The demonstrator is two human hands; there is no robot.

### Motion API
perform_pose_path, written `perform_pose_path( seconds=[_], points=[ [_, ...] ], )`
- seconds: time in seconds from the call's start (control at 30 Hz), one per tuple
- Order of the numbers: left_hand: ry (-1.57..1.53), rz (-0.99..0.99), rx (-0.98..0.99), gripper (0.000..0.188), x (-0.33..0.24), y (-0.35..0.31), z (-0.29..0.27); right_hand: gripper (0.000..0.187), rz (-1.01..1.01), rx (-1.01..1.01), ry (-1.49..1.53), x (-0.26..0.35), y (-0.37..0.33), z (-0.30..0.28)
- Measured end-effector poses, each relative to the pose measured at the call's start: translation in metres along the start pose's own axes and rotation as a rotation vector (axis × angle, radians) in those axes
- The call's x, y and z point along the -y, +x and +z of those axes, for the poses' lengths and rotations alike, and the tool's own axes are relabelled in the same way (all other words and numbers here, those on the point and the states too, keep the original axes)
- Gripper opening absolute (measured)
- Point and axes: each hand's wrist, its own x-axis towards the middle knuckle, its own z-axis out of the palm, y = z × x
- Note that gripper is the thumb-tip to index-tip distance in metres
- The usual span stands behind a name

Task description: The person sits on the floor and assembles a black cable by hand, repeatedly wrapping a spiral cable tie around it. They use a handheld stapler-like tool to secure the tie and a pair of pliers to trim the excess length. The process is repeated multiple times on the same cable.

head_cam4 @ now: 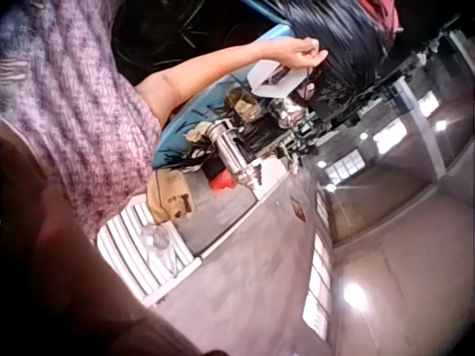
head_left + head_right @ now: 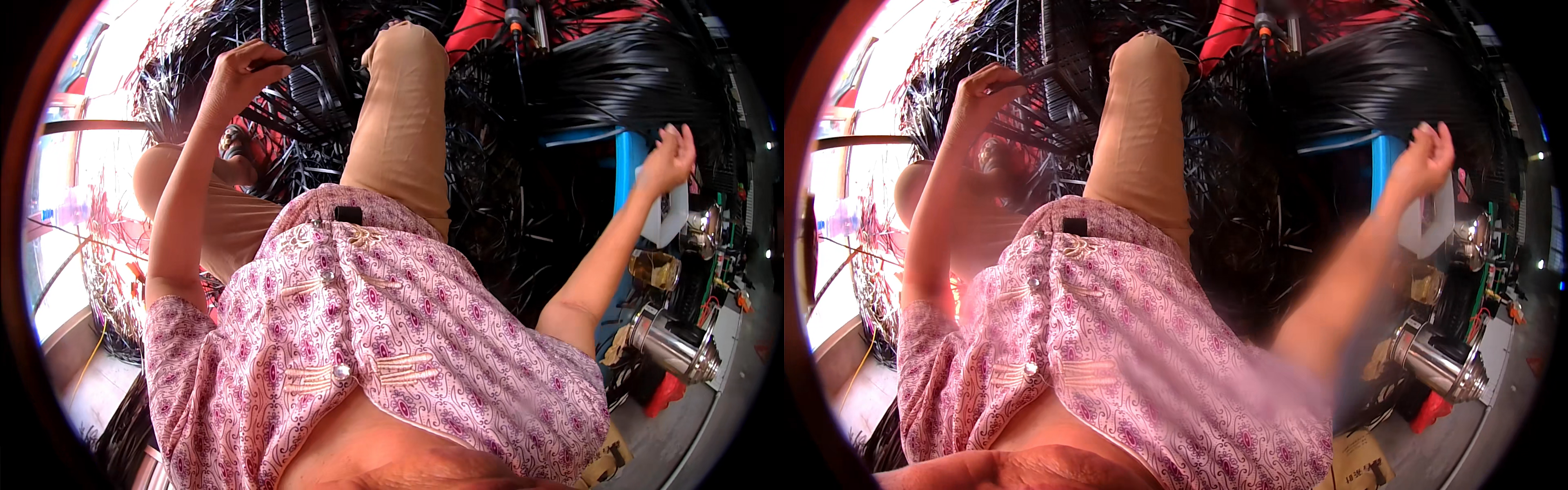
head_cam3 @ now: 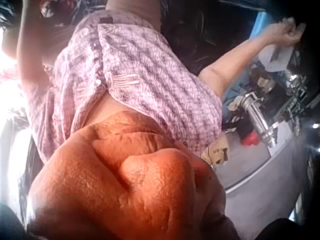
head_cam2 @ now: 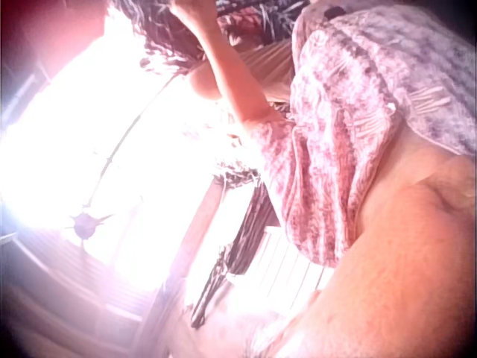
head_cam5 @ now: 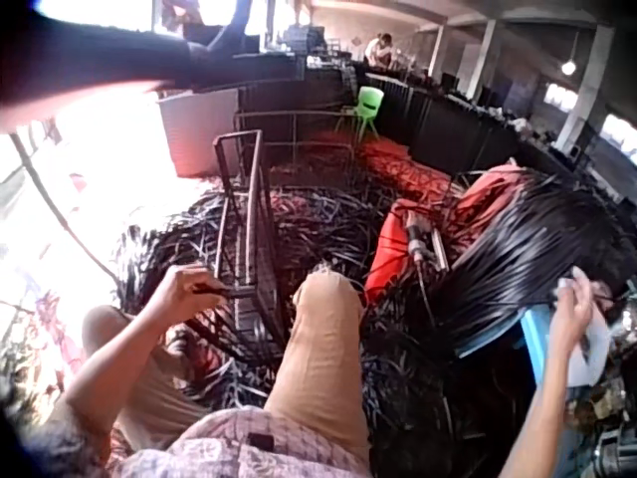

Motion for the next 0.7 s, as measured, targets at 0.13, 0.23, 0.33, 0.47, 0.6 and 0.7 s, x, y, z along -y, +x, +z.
perform_pose_path(
  seconds=[0.13,0.23,0.33,0.47,0.6,0.7],
  points=[
    [-0.017,-0.069,0.014,0.02,-0.013,-0.001,-0.003,0.045,0.065,0.33,0.135,-0.056,-0.016,0.123],
    [0.022,-0.06,0.014,0.021,-0.021,0.0,-0.004,0.05,0.009,0.479,-0.133,-0.077,-0.024,0.211],
    [-0.003,-0.044,-0.025,0.023,-0.028,-0.006,-0.005,0.059,-0.063,0.583,-0.417,-0.101,-0.009,0.276],
    [0.049,0.098,-0.023,0.023,-0.035,-0.004,-0.006,0.068,-0.099,0.681,-0.635,-0.188,0.028,0.336],
    [0.09,0.137,-0.025,0.026,-0.048,-0.016,-0.022,0.073,-0.029,0.904,-0.902,-0.217,0.08,0.362],
    [0.085,0.053,-0.003,0.033,-0.056,-0.018,-0.023,0.087,0.01,1.01,-0.884,-0.217,0.094,0.38]
  ],
)
